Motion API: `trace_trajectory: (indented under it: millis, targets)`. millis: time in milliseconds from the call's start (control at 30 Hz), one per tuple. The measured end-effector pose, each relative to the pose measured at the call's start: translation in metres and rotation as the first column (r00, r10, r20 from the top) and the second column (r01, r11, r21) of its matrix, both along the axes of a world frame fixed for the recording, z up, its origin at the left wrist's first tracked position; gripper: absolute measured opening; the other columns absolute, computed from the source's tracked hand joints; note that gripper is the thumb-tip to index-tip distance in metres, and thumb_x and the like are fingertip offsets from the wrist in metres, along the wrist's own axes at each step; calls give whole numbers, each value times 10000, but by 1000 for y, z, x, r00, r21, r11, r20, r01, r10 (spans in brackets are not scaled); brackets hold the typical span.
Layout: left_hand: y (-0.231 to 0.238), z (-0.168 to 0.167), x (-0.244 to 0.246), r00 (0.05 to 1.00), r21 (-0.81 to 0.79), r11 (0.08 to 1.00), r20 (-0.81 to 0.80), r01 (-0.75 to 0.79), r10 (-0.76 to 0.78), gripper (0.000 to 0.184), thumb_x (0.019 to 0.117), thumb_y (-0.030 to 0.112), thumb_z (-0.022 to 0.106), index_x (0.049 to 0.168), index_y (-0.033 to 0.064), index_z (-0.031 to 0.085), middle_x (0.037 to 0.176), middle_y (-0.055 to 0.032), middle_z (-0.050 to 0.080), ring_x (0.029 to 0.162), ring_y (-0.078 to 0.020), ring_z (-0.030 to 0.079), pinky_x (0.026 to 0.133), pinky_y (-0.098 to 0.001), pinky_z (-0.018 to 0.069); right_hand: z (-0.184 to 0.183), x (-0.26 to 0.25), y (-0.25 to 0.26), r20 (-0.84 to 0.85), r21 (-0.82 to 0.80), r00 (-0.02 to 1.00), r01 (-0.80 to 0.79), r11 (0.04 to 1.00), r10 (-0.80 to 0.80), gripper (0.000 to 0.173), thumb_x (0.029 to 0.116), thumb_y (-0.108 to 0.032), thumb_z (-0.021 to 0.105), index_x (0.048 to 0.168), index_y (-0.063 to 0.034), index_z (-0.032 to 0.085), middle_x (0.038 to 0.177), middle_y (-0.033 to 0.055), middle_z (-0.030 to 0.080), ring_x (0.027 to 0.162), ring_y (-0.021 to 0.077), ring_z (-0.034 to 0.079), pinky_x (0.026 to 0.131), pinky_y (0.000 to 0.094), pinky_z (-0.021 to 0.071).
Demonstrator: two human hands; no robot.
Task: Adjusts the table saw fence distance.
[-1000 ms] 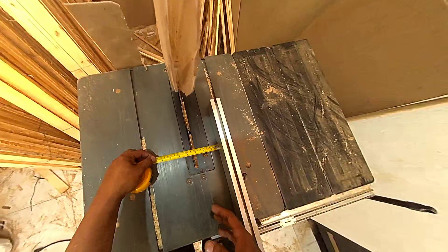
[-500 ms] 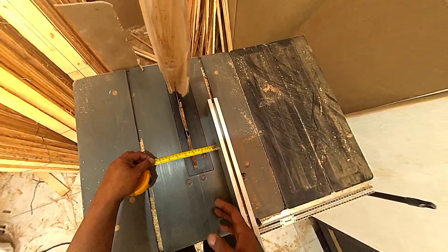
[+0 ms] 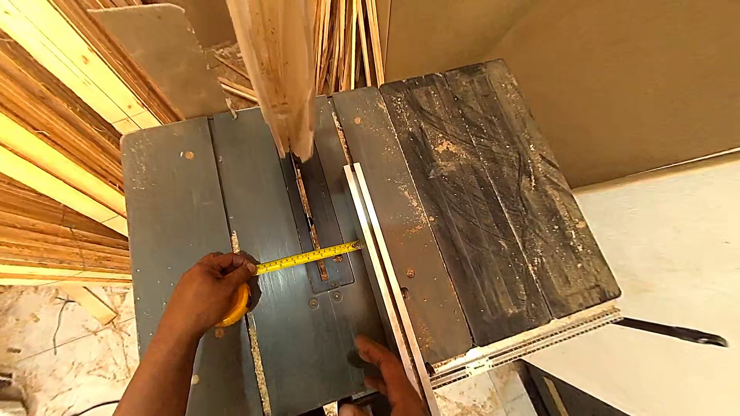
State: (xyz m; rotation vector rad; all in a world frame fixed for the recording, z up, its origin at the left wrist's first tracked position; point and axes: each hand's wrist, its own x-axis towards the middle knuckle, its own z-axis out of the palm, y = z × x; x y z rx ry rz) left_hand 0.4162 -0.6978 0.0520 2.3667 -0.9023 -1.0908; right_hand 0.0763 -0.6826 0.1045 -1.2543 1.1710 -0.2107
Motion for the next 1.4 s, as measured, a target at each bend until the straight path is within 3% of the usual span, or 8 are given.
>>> trace_trajectory:
  millis: [533,733,1067,1167,1233,1300,1333,1400]
  targets:
    - [0,2,-1,1000,4,1000,-8,7,-7,120,980,336,716,960,229,767,1015,-24,690,831,-210,664,706,-505,559,-1,0,-2,12,46,999,-38,998,38,786,877,-349,811,1499,-15,466,1515,162,491,1315,249,576,999,442,581]
    - [-1,2,0,1000,24,1000,-4,-5,5,115,972,339,724,954,236,774,1010,-13,694,852,-208,668,724,-517,559,1,3,-5,13,-13,997,-71,997,71,768,879,-364,801,1485,-14,486,1523,164,489,1327,257,566,998,448,576]
    - [-1,1,0,1000,14,1000,-12,-11,11,93,966,321,735,940,238,770,999,-8,691,825,-199,665,711,-500,563,0,-3,-18,7,58,998,-66,996,66,790,883,-396,798,1498,-31,463,1502,118,528,1332,227,575,1030,434,573]
    - [-2,2,0,1000,31,1000,-11,-6,7,132,973,357,723,951,235,769,1012,-12,696,834,-199,666,711,-501,561,11,-3,-23,60,80,988,-144,986,139,650,910,-373,776,1421,-36,558,1389,99,622,1220,215,647,975,429,595]
    - [-1,1,0,1000,33,999,-6,1,-1,133,974,363,721,950,241,769,1009,-13,689,823,-197,664,706,-499,562,23,-7,-30,104,-35,967,-229,973,231,493,940,-305,756,1328,-26,636,1290,108,678,1087,211,706,884,415,632]
    - [-1,1,1,1000,38,999,-5,2,-2,110,971,352,725,953,256,775,1015,-10,693,838,-199,668,727,-512,563,33,-16,-54,-112,-337,925,-380,862,364,430,948,-314,747,1315,-100,680,1286,74,681,1088,165,691,872,360,624]
    - [-1,1,1,1000,45,999,-4,8,-7,109,972,358,723,954,264,775,1019,-5,694,845,-198,670,733,-517,563,36,-22,-72,-315,-468,864,-502,727,393,463,933,-355,742,1354,-177,663,1327,45,667,1146,166,661,899,358,600]
    - [0,1,1,1000,57,998,-11,15,-15,113,975,366,717,955,268,771,1027,-2,692,854,-200,668,739,-529,555,31,-32,-107,-624,-541,701,-707,456,345,730,786,-411,808,1463,-292,562,1337,51,642,1149,256,645,851,434,593]
